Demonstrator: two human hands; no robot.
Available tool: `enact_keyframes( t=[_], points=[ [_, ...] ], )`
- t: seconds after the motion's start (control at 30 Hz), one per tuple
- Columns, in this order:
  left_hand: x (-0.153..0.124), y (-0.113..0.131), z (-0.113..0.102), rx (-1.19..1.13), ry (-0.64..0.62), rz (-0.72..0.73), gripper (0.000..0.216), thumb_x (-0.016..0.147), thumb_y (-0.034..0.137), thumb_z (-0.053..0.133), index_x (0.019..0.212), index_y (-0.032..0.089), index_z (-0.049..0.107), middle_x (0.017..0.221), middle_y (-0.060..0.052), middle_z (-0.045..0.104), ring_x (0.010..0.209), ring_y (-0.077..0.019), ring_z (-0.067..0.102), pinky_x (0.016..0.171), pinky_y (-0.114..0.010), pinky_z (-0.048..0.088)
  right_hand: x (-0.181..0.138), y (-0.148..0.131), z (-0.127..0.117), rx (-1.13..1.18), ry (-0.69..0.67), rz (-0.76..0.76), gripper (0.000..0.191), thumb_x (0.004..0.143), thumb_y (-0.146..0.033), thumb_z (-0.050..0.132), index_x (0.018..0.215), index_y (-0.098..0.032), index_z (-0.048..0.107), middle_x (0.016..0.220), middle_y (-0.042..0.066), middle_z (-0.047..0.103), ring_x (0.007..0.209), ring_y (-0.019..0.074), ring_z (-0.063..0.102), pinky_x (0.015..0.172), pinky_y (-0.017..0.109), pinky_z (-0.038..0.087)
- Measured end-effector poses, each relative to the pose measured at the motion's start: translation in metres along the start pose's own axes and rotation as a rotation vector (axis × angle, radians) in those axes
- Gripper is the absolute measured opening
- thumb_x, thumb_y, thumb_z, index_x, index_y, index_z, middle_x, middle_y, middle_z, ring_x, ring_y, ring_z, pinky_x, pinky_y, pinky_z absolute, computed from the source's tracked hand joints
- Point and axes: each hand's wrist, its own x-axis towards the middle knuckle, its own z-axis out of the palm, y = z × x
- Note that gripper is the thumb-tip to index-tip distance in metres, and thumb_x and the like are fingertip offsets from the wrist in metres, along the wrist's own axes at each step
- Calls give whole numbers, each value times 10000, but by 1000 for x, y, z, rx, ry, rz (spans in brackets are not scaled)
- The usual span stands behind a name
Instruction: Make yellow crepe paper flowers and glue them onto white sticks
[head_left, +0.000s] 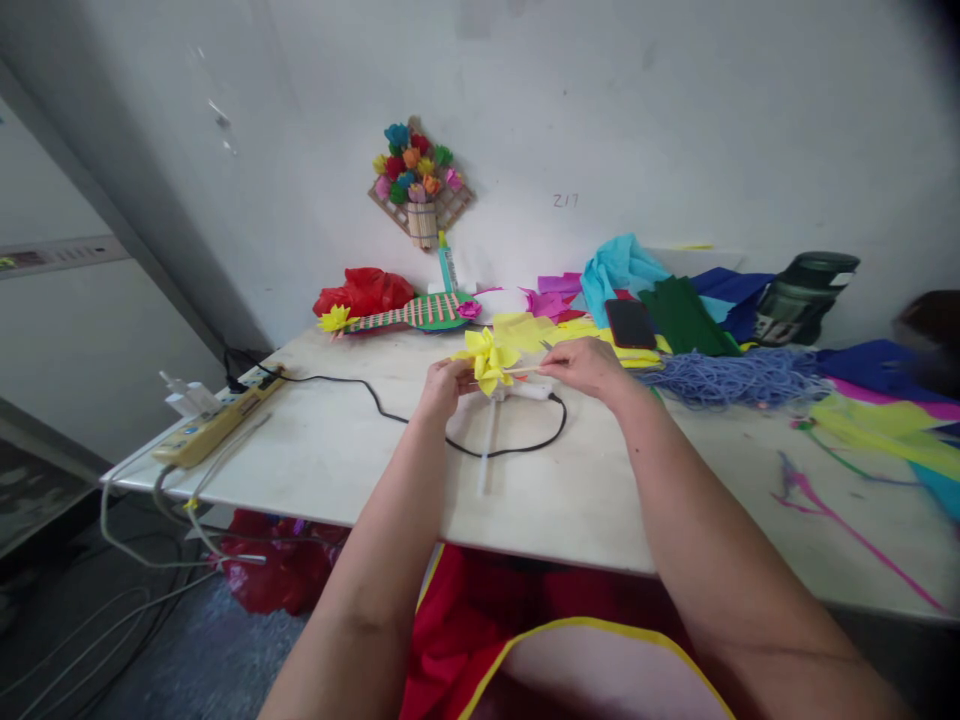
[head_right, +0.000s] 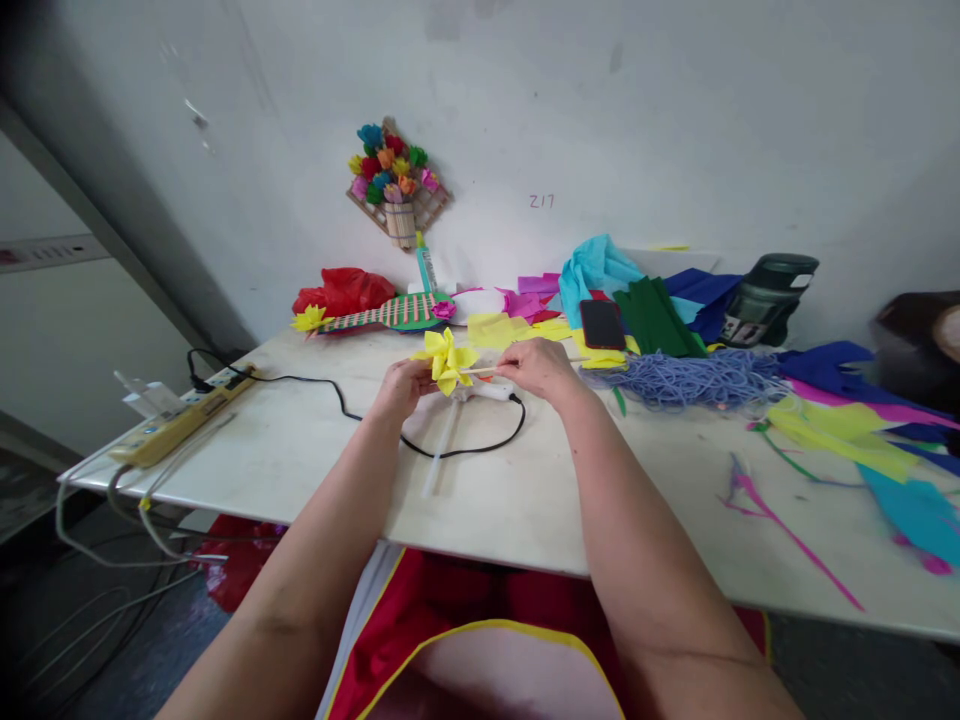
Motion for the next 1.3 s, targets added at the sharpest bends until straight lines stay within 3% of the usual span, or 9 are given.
enact_keyframes(
  t=[0.2, 0.5, 0.67, 0.9, 1.3],
  points=[
    [1, -2, -1, 3, -8, 14, 259, 562, 240, 626, 756, 71, 596, 672, -82, 651, 605, -190, 615, 589, -339, 502, -1, -5, 1, 31, -60, -51, 281, 739, -365, 562, 992, -292, 658, 759, -24, 682, 719, 131, 597, 605, 220, 378],
    [-2, -1, 2, 6, -11, -5, 244, 564, 225, 608, 754, 72, 597, 675, -86, 652, 605, -199, 620, 592, -340, 499, -2, -14, 5, -37, -114, -189, 345, 803, -328, 483, 1137, -319, 567, 973, -13, 671, 823, 164, 599, 669, 251, 401],
    [-2, -1, 2, 25, -18, -11, 256, 569, 238, 605, 766, 75, 596, 672, -80, 651, 616, -197, 620, 583, -331, 499, -1, -18, 8, -72, -151, -226, 369, 822, -277, 440, 1171, -361, 529, 1124, -40, 613, 932, 180, 584, 709, 263, 413],
    [-3, 0, 3, 27, -28, -11, 234, 575, 236, 605, 745, 76, 585, 639, -72, 638, 583, -178, 609, 576, -321, 498, -1, -22, 10, -135, -189, -256, 386, 845, -279, 380, 1199, -384, 493, 1102, -33, 624, 923, 182, 591, 708, 269, 421],
    [-3, -1, 2, 51, -23, -24, 218, 577, 245, 605, 735, 97, 578, 609, -53, 624, 542, -172, 595, 525, -304, 483, -1, -24, 12, -121, -198, -249, 463, 799, -219, 459, 1217, -417, 452, 1162, -62, 585, 986, 177, 581, 780, 286, 437]
  ],
)
